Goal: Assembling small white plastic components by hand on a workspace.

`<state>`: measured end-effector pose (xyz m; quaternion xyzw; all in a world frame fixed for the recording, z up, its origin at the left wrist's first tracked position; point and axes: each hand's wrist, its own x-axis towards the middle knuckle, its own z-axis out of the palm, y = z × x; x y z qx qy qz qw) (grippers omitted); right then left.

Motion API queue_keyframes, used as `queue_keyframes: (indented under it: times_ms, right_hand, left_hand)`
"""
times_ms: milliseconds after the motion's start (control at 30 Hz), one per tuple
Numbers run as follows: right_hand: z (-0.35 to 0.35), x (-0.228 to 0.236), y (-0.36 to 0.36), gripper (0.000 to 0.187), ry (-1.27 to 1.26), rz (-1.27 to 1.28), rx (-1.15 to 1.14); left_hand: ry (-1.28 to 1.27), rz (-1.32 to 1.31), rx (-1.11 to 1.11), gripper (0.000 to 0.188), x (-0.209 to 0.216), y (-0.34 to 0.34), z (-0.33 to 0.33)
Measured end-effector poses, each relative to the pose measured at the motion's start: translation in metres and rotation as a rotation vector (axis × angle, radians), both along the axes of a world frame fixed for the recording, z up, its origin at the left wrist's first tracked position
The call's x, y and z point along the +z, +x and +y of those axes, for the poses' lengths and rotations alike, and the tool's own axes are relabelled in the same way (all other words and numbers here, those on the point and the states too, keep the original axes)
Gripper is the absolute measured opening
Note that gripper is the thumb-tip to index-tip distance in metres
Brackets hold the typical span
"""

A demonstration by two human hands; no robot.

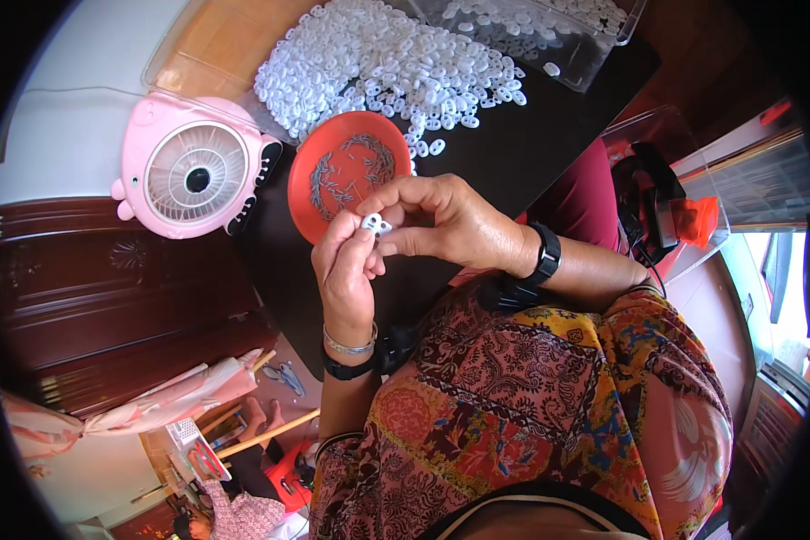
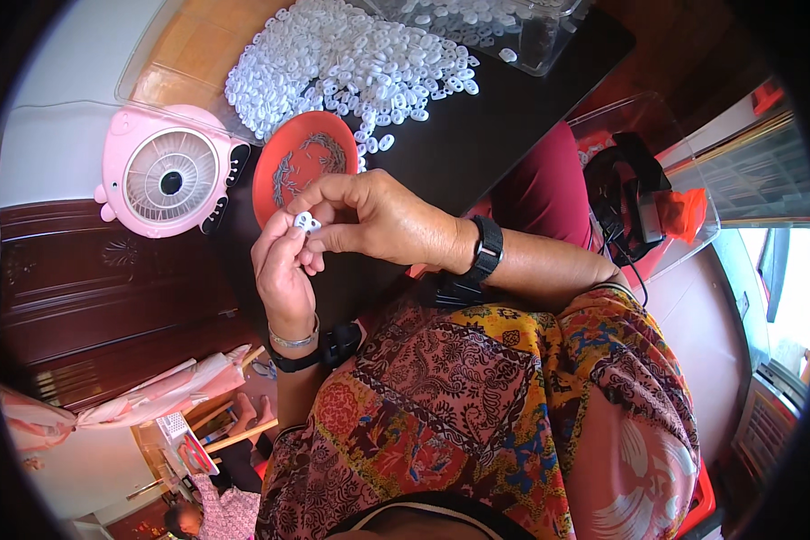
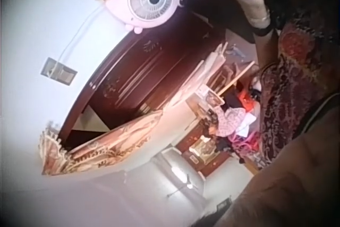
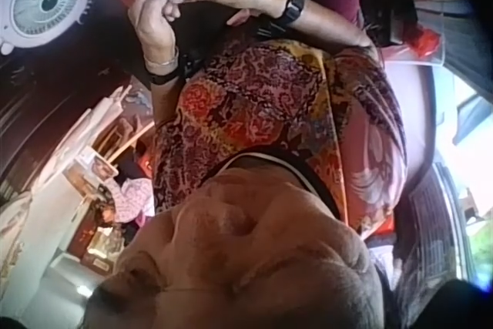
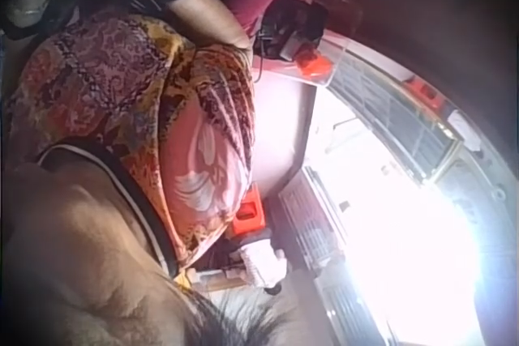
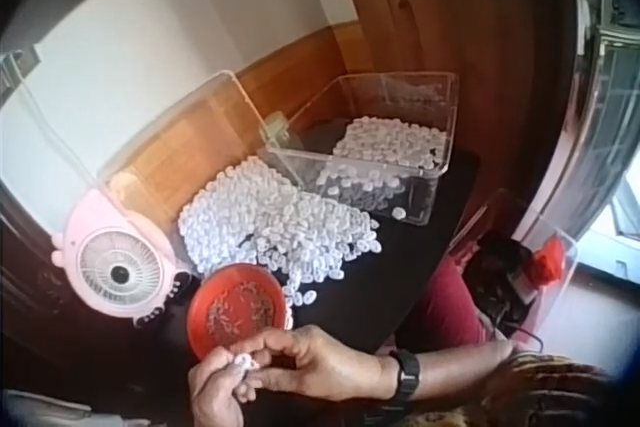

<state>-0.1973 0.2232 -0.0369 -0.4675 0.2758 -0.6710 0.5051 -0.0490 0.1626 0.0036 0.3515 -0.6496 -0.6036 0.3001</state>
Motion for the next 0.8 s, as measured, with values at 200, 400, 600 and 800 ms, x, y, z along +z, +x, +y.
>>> queue_keyframes:
  times_ms: [200,400,600,800]
  right_hand:
    - [0.001,-0.002,-0.005,0.029,-0.086,0.347,-0.195]
    - [0.004,0.000,-0.005,0.026,-0.175,0.411,-0.255]
    - [0.005,-0.002,-0.005,0.026,-0.222,0.425,-0.257]
    - [0.008,0.004,-0.006,0.025,-0.096,0.235,-0.106]
  left_hand:
    - [-0.057,-0.089,-0.086,0.019,0.008,0.003,0.000]
    - [-0.037,-0.045,-0.123,0.020,0.007,0.008,0.000]
    - [-0.012,-0.037,-0.149,0.022,0.008,0.010,0.002]
    - [-0.316,-0.172,-0.088,0.028,0.012,0.005,0.010]
